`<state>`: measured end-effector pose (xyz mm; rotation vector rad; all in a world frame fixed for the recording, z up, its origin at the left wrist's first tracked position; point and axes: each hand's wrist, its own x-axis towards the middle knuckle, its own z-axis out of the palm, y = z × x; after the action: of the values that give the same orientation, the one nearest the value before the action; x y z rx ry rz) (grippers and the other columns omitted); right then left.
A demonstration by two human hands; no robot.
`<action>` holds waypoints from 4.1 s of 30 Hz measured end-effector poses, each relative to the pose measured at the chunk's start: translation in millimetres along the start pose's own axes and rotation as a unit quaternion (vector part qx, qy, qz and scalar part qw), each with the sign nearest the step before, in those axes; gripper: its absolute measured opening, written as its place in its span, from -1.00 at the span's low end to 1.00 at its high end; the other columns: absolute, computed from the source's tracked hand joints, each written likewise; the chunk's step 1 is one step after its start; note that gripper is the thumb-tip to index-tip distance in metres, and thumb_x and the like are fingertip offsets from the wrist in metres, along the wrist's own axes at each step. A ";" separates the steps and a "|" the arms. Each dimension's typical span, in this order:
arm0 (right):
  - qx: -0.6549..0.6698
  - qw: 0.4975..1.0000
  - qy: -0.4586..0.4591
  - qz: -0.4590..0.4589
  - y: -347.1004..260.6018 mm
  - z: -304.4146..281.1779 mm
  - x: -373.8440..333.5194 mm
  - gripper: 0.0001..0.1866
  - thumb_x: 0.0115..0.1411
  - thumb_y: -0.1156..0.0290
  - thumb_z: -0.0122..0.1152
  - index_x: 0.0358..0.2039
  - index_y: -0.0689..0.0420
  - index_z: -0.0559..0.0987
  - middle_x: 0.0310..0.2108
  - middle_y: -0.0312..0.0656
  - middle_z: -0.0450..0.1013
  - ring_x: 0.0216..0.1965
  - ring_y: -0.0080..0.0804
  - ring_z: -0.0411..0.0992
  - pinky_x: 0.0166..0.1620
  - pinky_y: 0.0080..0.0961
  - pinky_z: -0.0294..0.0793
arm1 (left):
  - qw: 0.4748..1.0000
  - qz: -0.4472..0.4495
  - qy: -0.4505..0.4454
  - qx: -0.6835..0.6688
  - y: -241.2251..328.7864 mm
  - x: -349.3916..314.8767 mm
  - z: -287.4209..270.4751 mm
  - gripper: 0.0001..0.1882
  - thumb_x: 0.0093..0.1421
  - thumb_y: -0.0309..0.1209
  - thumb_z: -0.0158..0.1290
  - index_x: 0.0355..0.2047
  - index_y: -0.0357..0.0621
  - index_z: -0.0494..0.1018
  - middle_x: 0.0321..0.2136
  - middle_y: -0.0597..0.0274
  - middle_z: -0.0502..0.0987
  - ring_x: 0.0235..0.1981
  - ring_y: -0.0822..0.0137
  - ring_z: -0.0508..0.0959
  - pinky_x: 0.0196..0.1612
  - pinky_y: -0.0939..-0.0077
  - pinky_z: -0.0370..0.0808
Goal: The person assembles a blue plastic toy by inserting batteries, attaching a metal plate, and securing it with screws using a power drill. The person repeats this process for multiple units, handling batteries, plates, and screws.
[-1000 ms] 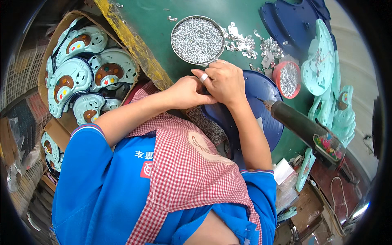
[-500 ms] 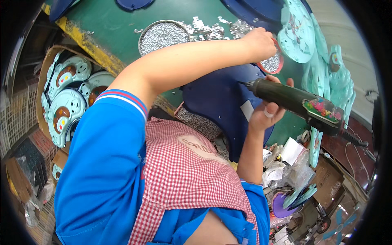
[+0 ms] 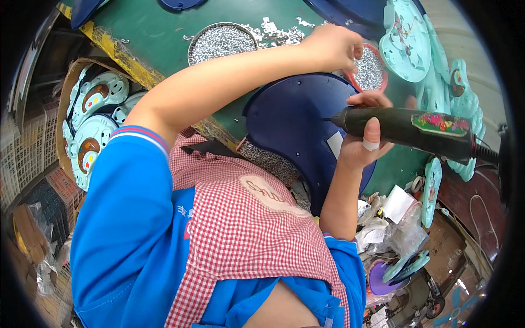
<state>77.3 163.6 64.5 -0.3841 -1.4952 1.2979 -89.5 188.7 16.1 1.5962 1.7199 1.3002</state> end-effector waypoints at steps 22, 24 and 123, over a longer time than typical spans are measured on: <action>0.233 0.954 -0.176 0.070 -34.8 54.4 -36.6 0.01 0.05 -0.21 0.27 0.33 -0.01 -0.01 -0.37 -0.18 0.37 -0.40 -0.35 0.39 -0.24 -0.26 0.37 | 0.973 0.174 0.143 0.057 23.9 -210.2 -41.0 -0.72 -0.02 -0.48 0.19 -0.25 -0.11 0.44 -0.55 0.30 0.53 -0.54 0.30 0.57 -0.48 0.48 0.54; 0.230 0.954 -0.177 0.077 -35.9 56.7 -35.7 0.01 0.05 -0.21 0.27 0.33 -0.01 -0.02 -0.37 -0.17 0.37 -0.40 -0.34 0.39 -0.24 -0.26 0.38 | 0.978 0.165 0.124 0.039 28.4 -207.7 -47.8 -0.70 -0.04 -0.49 0.20 -0.25 -0.12 0.45 -0.57 0.33 0.52 -0.56 0.31 0.56 -0.50 0.50 0.54; -0.603 0.753 -0.240 -0.110 -74.8 -95.2 -92.1 -0.54 -0.21 0.53 0.27 -0.18 0.05 0.64 -0.74 -0.31 0.16 -0.69 -0.33 0.22 -0.59 -0.35 0.19 | 0.869 0.074 0.173 0.458 33.0 11.4 -268.5 -0.65 0.04 -0.52 0.11 -0.11 -0.31 0.49 -0.28 -0.05 0.58 -0.28 0.09 0.56 -0.16 0.28 0.48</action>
<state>221.0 113.6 67.6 -0.6743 -2.6262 0.0324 -298.4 108.1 168.4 2.0876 2.7533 0.8810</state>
